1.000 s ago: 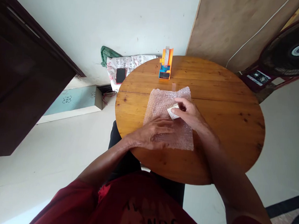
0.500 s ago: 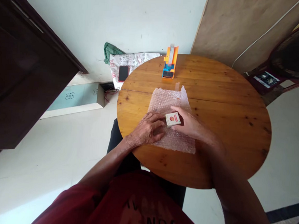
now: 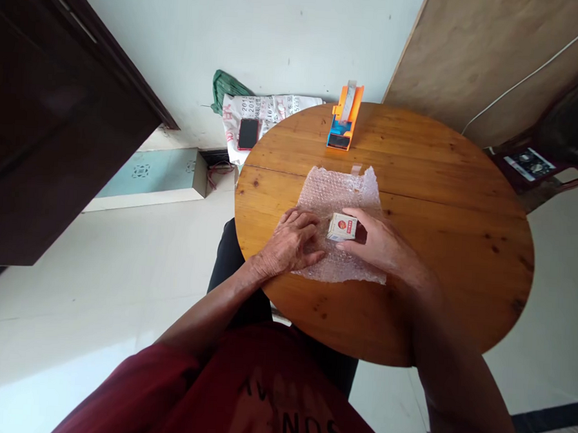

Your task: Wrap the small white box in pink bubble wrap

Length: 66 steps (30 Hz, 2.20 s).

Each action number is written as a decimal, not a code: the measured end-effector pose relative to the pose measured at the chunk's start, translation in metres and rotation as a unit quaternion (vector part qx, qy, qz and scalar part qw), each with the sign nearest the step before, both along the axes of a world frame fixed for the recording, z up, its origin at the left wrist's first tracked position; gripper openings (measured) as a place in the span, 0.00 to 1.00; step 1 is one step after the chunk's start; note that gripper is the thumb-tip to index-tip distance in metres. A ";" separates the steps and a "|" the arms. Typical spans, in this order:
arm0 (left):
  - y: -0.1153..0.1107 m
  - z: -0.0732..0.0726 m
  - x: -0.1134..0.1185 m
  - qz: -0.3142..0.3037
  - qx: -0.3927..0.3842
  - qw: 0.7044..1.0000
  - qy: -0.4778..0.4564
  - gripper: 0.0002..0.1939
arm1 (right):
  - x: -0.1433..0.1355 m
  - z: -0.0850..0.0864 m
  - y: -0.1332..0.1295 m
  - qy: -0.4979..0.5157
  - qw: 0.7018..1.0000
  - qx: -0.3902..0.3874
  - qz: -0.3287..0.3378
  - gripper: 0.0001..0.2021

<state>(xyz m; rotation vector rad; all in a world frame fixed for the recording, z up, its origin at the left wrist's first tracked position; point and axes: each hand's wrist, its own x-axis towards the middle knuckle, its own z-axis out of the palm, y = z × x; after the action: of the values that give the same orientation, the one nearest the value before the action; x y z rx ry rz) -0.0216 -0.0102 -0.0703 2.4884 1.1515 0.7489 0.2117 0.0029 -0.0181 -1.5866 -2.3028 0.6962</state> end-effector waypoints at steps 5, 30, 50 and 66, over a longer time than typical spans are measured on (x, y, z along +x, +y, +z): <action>0.001 -0.003 0.000 0.001 0.003 1.000 0.001 0.14 | 0.002 0.002 0.001 -0.037 0.999 0.012 0.003 0.24; 0.000 -0.001 0.000 0.011 -0.002 1.000 0.000 0.13 | -0.006 0.008 0.000 -0.069 0.997 0.015 0.018 0.15; -0.049 0.035 -0.016 -0.046 -0.001 0.996 0.076 0.23 | 0.023 0.047 -0.007 -0.069 0.989 -0.114 0.065 0.11; -0.037 0.035 -0.005 0.011 0.040 0.999 0.011 0.02 | 0.009 0.026 -0.042 -0.089 0.990 -0.010 0.104 0.10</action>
<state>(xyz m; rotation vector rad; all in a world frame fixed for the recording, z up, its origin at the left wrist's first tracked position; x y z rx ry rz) -0.0264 -0.0468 -0.0354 2.5587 1.1813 0.7912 0.2205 -0.0392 0.0075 -1.4852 -2.6278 0.6479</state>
